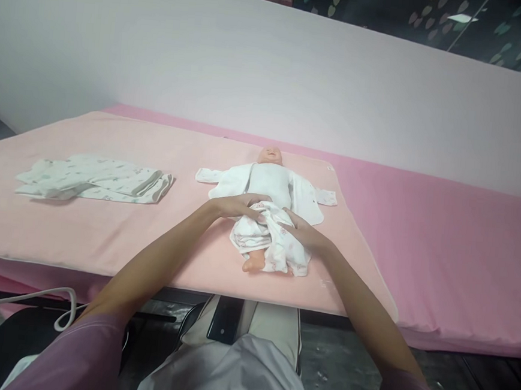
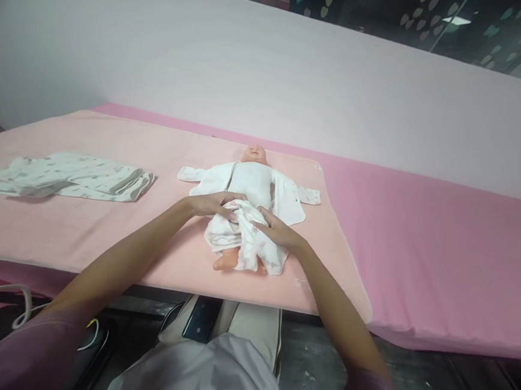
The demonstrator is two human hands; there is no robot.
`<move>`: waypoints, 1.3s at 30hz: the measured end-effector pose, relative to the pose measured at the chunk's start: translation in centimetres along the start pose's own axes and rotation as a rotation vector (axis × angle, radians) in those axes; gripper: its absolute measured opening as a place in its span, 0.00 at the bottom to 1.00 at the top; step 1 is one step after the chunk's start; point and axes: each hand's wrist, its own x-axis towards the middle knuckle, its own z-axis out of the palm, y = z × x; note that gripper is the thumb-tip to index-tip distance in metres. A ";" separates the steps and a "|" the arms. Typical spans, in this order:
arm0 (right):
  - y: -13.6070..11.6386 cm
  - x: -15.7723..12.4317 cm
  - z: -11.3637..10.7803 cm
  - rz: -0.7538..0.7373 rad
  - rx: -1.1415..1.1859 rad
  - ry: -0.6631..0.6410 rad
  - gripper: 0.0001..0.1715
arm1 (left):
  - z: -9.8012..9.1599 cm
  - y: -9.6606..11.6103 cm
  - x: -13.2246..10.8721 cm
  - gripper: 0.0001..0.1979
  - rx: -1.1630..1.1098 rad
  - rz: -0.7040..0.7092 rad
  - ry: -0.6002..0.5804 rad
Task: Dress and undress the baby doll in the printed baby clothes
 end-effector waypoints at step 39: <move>0.9 0.7 1.6 0.075 0.398 0.156 0.40 | 0.4 -1.3 0.6 0.24 -0.024 -0.022 0.020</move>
